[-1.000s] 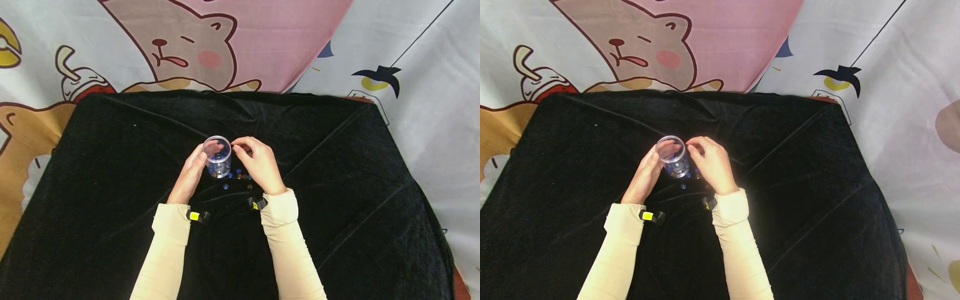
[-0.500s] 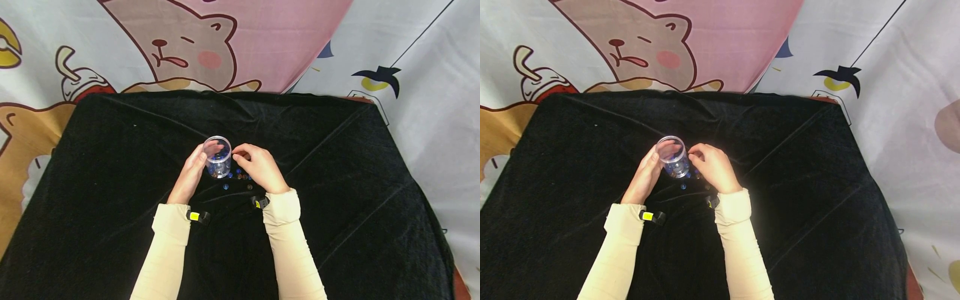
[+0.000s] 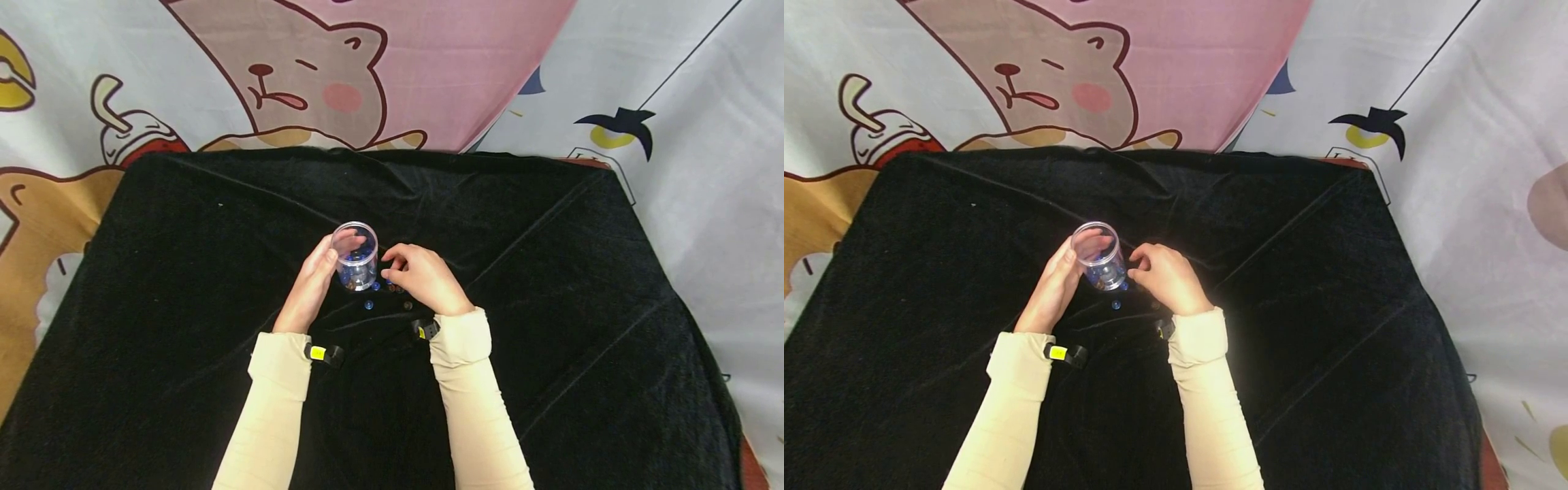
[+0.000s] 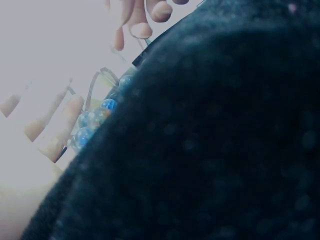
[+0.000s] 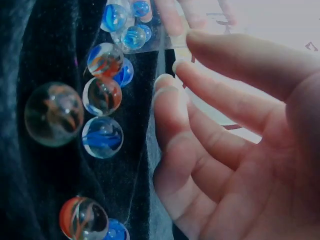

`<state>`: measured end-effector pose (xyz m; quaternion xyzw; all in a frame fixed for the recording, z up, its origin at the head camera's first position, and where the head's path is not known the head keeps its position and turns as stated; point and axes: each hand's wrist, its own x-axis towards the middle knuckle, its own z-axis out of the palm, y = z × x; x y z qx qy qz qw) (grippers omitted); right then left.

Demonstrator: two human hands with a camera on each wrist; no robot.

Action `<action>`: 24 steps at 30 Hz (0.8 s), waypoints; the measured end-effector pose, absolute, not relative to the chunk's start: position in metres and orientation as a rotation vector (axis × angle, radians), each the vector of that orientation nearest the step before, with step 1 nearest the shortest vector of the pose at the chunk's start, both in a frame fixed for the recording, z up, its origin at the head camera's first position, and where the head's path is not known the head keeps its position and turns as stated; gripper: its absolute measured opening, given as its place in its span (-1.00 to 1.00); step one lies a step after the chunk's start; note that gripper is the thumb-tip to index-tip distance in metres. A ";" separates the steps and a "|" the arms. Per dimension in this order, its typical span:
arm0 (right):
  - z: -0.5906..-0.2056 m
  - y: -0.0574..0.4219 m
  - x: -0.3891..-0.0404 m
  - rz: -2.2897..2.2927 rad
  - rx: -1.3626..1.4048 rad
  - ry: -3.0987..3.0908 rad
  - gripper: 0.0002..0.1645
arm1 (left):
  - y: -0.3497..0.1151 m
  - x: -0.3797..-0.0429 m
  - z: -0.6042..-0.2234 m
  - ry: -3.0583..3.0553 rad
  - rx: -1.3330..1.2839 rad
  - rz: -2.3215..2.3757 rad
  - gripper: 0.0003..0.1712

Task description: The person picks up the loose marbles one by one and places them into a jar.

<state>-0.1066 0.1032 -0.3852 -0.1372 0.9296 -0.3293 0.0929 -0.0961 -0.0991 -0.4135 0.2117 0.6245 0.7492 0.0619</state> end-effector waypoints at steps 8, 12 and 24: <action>-0.387 0.105 -0.107 -0.862 -0.391 2.749 -0.66 | -0.099 -0.097 -0.414 1.893 0.633 2.263 -0.51; -0.388 0.105 -0.106 -0.823 -0.390 2.719 -0.62 | -0.099 -0.097 -0.414 1.879 0.655 2.267 -0.49; -0.392 0.104 -0.106 -0.773 -0.390 2.701 -0.66 | -0.099 -0.096 -0.414 1.885 0.661 2.260 -0.48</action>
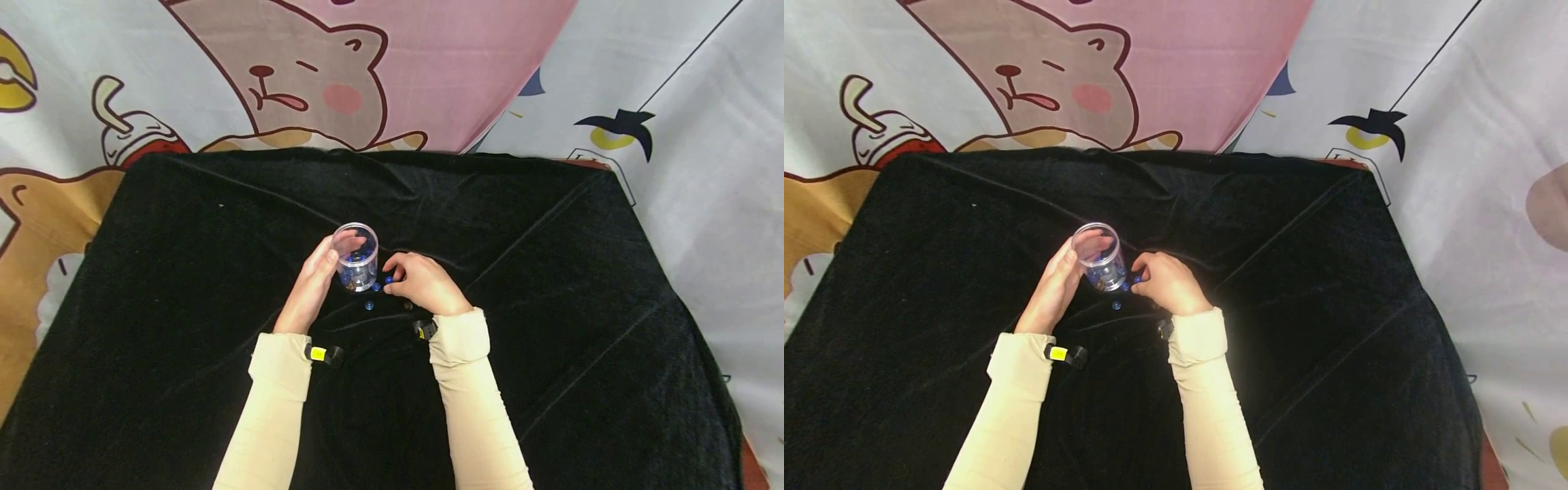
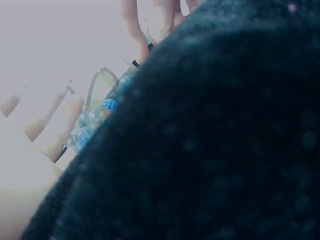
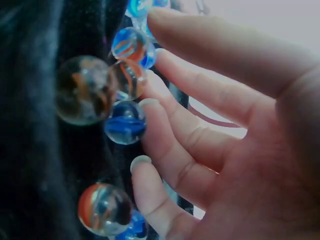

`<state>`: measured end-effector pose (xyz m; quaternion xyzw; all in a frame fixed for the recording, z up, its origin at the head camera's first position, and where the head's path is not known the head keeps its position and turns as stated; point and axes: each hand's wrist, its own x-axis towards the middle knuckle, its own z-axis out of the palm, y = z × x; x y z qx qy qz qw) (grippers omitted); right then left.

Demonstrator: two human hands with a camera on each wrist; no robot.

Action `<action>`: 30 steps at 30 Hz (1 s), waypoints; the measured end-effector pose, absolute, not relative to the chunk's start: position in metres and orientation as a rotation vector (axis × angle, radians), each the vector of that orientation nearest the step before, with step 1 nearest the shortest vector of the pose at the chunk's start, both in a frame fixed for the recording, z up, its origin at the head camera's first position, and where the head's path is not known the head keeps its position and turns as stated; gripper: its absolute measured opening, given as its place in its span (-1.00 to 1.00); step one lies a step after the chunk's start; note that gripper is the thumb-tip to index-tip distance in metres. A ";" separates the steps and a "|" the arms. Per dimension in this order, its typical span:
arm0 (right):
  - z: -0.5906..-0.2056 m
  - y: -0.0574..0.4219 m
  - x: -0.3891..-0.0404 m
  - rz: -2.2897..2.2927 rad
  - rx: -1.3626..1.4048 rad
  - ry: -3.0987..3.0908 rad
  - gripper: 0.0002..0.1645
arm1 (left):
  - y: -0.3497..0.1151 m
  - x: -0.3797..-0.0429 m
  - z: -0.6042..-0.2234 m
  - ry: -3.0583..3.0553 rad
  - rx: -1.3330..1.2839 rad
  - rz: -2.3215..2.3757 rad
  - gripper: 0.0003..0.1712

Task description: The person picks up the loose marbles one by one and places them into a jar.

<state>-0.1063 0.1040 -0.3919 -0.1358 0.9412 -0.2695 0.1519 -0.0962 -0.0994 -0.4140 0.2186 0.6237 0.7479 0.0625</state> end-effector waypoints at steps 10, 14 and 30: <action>-0.399 0.103 -0.109 -0.778 -0.404 2.740 -0.73 | -0.099 -0.097 -0.414 1.879 0.654 2.267 -0.47; -0.401 0.102 -0.109 -0.755 -0.408 2.758 -0.79 | -0.099 -0.096 -0.414 1.875 0.653 2.266 -0.50; -0.400 0.100 -0.108 -0.752 -0.345 2.800 -0.88 | -0.100 -0.099 -0.426 1.872 0.630 2.287 -0.48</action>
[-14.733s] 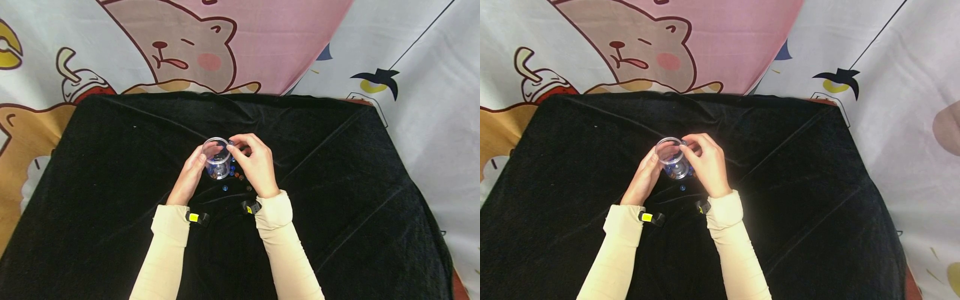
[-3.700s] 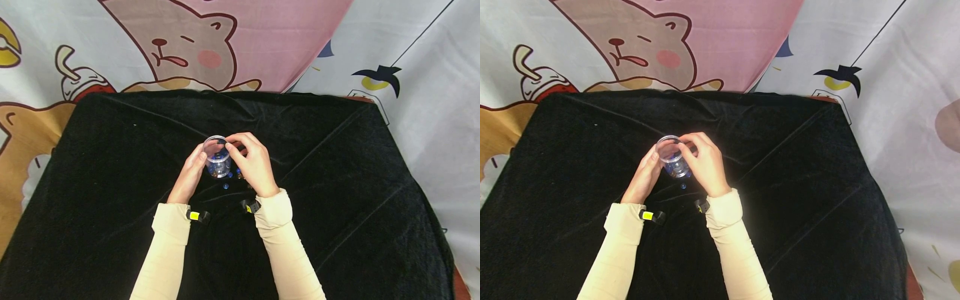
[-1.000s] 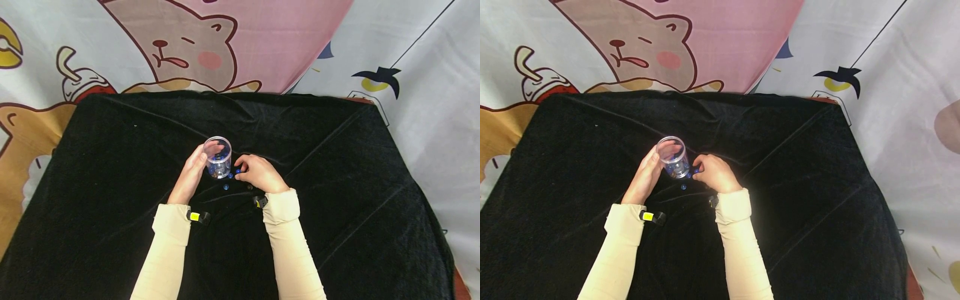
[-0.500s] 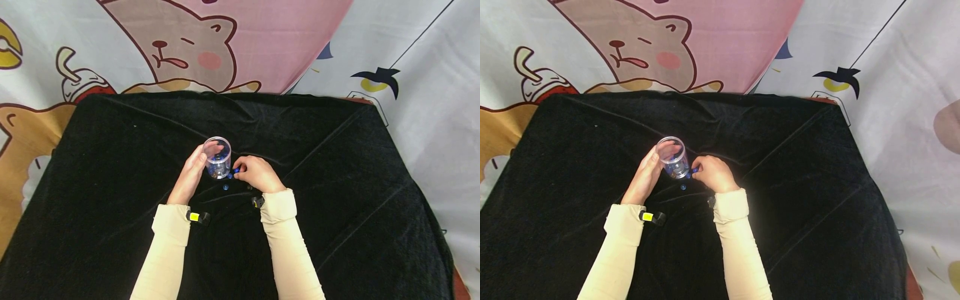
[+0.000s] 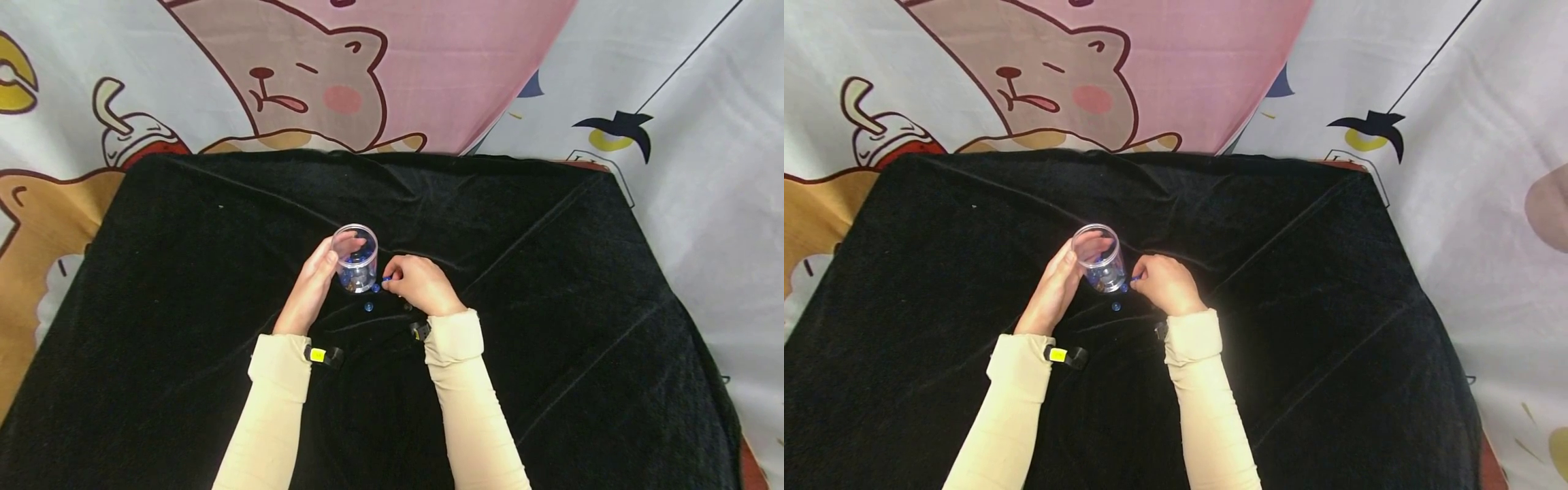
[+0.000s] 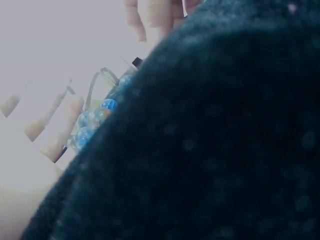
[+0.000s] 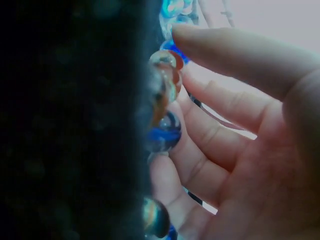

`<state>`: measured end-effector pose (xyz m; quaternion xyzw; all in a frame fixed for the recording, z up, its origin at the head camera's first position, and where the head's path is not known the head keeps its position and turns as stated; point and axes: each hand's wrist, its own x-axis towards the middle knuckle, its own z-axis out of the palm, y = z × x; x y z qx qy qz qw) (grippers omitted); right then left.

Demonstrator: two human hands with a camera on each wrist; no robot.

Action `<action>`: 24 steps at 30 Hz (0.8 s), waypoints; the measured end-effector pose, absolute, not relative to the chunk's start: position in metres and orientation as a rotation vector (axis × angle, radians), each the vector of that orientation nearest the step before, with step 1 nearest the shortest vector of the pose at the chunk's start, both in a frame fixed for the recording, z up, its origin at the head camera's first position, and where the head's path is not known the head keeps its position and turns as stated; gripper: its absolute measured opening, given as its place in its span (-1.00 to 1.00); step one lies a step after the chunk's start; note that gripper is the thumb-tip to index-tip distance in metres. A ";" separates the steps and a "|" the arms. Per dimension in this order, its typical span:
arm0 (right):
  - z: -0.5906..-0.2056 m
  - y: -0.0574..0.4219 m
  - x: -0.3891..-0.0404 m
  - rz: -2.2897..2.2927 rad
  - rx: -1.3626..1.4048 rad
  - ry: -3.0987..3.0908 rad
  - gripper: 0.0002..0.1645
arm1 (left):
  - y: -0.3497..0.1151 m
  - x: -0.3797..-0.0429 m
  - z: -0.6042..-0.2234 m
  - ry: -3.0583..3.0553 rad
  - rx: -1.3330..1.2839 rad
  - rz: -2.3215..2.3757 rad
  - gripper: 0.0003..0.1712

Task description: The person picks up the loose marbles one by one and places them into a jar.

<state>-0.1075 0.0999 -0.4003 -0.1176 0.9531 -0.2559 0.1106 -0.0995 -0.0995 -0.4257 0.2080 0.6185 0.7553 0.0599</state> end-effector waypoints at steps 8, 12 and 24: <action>-0.401 0.103 -0.108 -0.824 -0.350 2.839 -0.90 | -0.099 -0.099 -0.426 1.876 0.635 2.286 -0.43; -0.399 0.105 -0.109 -0.892 -0.356 2.856 -0.90 | -0.099 -0.096 -0.417 1.880 0.663 2.279 -0.48; -0.395 0.106 -0.112 -1.132 -0.434 3.024 -0.84 | -0.099 -0.096 -0.415 1.875 0.652 2.270 -0.53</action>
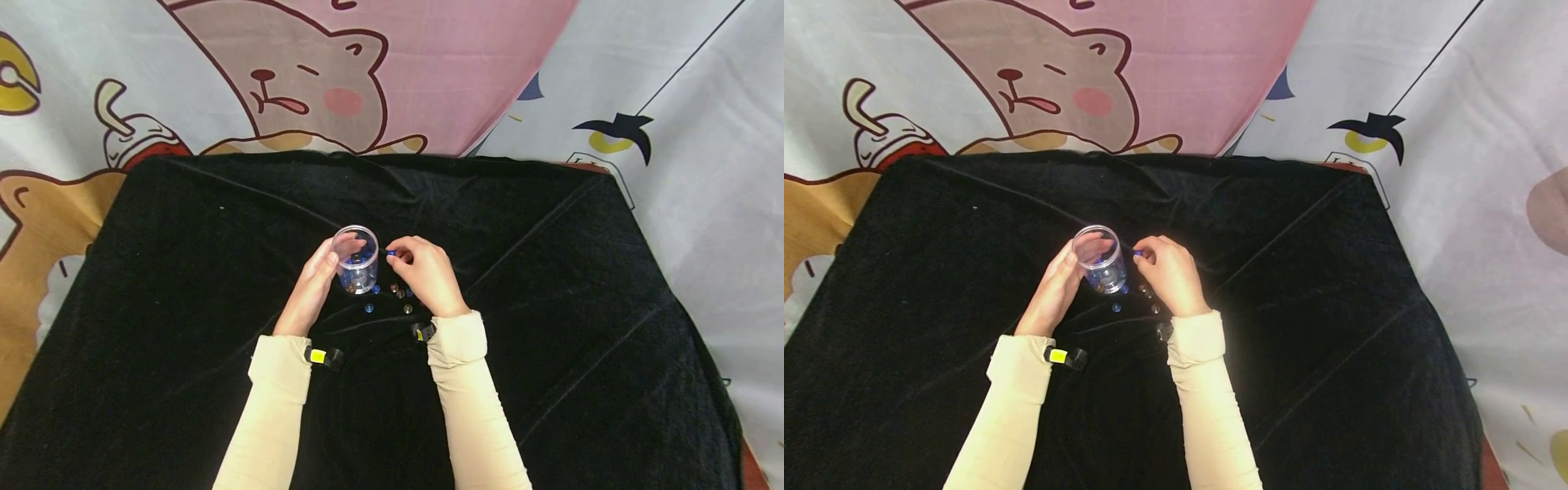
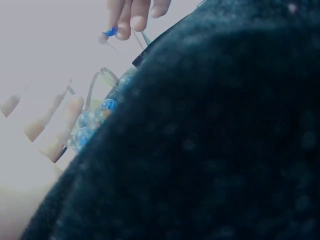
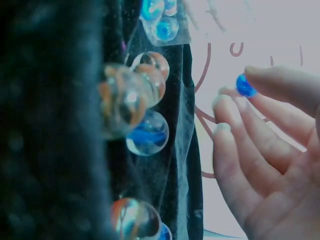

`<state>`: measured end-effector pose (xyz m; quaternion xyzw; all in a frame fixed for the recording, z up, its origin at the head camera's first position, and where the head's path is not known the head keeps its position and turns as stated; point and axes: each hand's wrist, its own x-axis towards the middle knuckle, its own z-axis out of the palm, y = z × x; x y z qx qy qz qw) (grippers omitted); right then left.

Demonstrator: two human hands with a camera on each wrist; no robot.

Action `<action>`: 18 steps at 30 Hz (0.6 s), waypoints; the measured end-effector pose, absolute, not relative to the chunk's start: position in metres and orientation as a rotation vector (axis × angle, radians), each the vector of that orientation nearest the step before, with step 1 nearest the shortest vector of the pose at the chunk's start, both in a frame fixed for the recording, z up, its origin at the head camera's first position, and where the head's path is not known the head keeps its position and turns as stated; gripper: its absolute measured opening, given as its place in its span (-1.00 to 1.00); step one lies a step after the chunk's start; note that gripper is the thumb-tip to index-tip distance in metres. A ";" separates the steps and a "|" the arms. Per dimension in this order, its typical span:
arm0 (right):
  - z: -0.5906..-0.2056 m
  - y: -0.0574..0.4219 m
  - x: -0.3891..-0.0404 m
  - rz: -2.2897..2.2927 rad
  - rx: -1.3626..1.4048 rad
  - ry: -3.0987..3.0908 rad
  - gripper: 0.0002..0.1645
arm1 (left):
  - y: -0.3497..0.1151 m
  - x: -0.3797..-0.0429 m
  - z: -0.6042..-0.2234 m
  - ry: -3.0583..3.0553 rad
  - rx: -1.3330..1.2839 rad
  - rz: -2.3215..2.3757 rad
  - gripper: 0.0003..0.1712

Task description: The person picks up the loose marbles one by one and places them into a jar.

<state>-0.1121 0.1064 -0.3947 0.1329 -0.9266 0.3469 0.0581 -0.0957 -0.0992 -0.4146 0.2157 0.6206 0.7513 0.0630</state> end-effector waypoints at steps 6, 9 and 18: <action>-0.389 0.104 -0.110 1.093 0.345 -2.730 -0.80 | -0.099 -0.096 -0.415 1.872 0.661 2.276 -0.54; -0.386 0.102 -0.110 1.151 0.339 -2.665 -0.79 | -0.099 -0.096 -0.415 1.878 0.663 2.273 -0.55; -0.377 0.096 -0.109 1.244 0.335 -2.518 -0.78 | -0.099 -0.099 -0.421 1.886 0.629 2.276 -0.54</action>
